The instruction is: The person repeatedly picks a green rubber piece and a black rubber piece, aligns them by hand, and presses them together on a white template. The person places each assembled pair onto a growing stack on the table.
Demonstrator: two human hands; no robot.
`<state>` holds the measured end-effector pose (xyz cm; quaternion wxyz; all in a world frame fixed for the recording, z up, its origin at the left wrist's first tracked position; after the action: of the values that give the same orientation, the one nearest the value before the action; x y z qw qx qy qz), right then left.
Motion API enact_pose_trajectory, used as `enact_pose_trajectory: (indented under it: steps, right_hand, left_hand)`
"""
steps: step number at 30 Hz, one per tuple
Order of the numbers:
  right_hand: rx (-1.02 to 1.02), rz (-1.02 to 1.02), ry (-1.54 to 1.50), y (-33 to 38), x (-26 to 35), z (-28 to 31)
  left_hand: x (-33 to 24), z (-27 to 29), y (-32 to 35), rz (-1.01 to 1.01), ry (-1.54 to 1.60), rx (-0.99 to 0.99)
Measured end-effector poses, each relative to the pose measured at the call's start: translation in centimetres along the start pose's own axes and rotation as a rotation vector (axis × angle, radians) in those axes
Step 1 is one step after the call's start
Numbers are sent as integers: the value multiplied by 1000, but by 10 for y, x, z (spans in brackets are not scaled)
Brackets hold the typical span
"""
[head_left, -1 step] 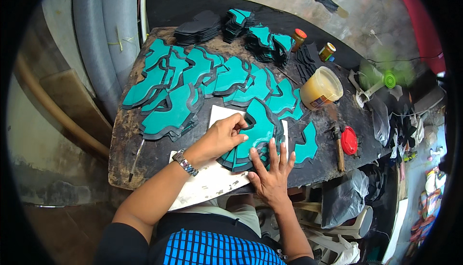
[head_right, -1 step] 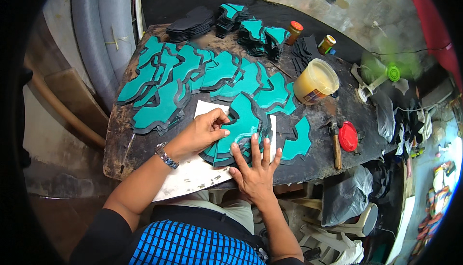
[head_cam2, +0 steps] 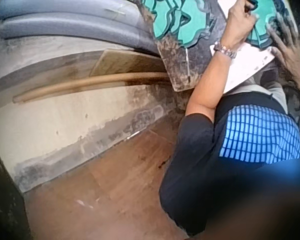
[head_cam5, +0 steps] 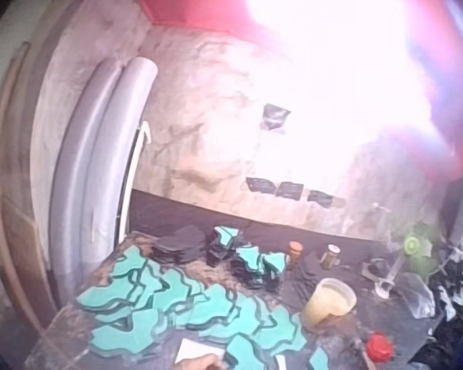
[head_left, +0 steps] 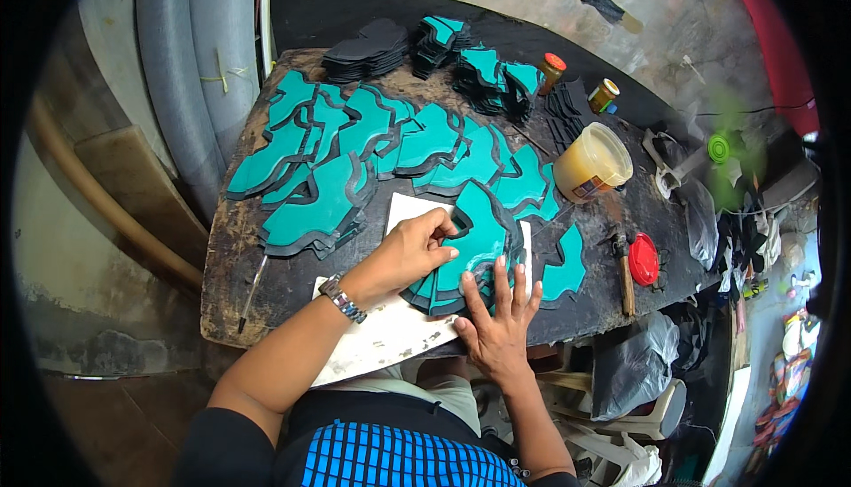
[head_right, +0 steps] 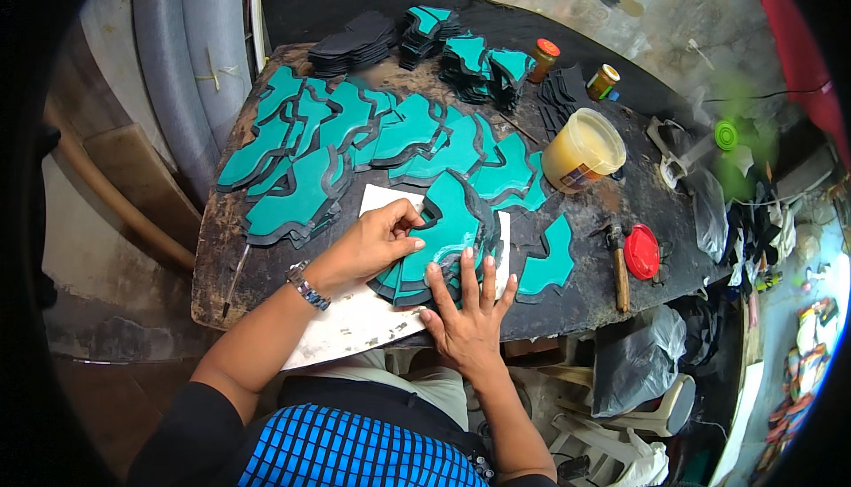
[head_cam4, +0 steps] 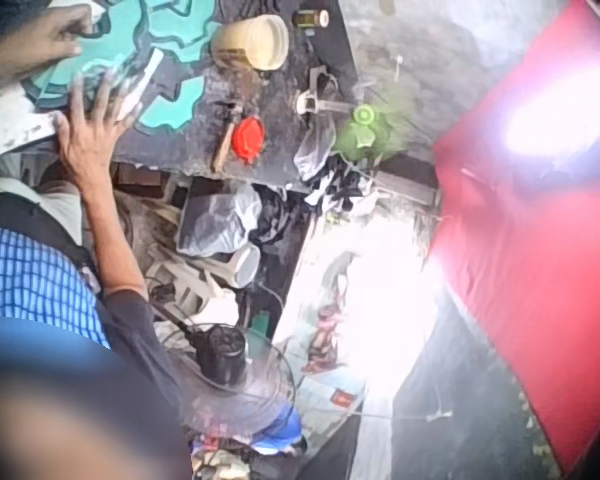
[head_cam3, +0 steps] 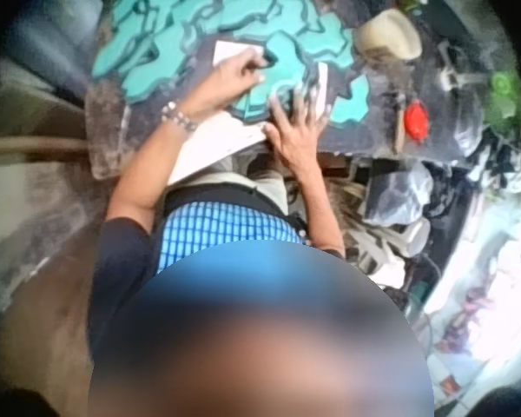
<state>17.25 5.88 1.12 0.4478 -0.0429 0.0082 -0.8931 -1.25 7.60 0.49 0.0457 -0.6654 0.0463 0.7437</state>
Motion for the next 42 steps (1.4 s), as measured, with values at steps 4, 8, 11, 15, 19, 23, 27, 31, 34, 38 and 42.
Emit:
enact_pose_trajectory:
  steps: [4, 8, 11, 15, 19, 23, 27, 31, 34, 38, 42]
  right_hand:
    - [-24, 27, 27, 4, 20, -6]
    - [-30, -32, 107, 2, 37, -5]
    - [-69, 37, 100, -1, 45, 0]
    - [-206, 190, -382, 3, 29, 11]
    - [-465, 146, -943, 12, -2, 9]
    - [-472, 164, -911, 12, -3, 2]
    - [-510, 164, -997, 13, -10, 1]
    - [-479, 88, -932, 14, -21, 3]
    - [-460, 30, -915, 14, -28, 5]
    - [-484, 11, -1070, 13, -34, 5]
    - [-322, -54, -807, 7, -32, 8]
  left_hand:
    - [0, -1, 0, -27, 28, -13]
    - [-2, 1, 1, -20, -30, -26]
    - [-4, 3, 0, -16, -53, -21]
    - [0, 2, 2, -1, -44, -24]
    - [-7, 8, 5, -153, 37, -100]
    - [-26, 45, 23, -347, 147, -291]
    - [-27, 110, 81, -204, -146, -607]
    - [-9, 154, 118, -81, -146, -720]
    - [-20, 160, 124, 26, -508, -789]
    - [-48, 109, 81, 7, -979, -640]
    - [-47, 19, 11, -157, -713, -121]
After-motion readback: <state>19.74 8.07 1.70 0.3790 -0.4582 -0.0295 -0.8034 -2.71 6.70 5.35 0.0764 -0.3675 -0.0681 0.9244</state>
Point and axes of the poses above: each hand's wrist, its own y-axis away from the middle knuckle, its own z-axis out of the back of the hand, x = y × z, the point moved 7 cm from there along -y, towards the middle knuckle, and after that the axes turned 15 degrees about x, right-handed, at the moved point
